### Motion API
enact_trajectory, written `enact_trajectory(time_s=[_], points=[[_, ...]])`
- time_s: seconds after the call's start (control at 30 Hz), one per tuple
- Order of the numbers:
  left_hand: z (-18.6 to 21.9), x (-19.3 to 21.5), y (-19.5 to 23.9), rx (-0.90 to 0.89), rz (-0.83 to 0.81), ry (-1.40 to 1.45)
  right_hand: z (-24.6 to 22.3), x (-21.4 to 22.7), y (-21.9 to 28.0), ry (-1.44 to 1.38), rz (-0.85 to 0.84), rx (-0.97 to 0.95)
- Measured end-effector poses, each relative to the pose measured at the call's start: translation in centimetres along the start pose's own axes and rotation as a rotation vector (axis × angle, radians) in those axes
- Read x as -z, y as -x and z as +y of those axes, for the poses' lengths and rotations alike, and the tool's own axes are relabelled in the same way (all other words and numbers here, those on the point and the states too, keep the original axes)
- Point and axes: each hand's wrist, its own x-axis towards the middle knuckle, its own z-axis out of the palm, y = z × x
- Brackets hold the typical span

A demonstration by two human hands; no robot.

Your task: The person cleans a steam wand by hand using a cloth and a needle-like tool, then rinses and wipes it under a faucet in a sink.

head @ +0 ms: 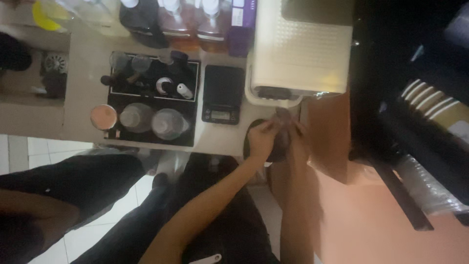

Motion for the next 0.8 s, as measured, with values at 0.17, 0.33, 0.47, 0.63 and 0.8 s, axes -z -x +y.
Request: enact_trajectory(time_s=[0.17, 0.33, 0.47, 0.63, 0.8], points=[[-0.3, -0.2, -1.4, 0.044, -0.054, 0.138, 4.2, 0.9, -2.2, 0.129, 0.433, 0.046], [-4.4, -4.8, -9.2, 0.068, 0.056, 0.048, 1.7, -0.7, -7.5, -0.286, 0.583, -0.026], [-6.0, -6.3, -8.4, -0.044, 0.127, -0.043, -1.3, -2.0, -7.6, -0.44, 0.58, 0.056], [-8.0, 3.5, -1.2, 0.007, -0.31, -0.163, -8.4, -6.9, 6.6, 0.199, 0.6, -0.128], [-6.1, 13.8, 1.5, 0.245, -0.301, -0.351, -18.4, -14.7, 13.5, 0.352, 0.517, -0.476]])
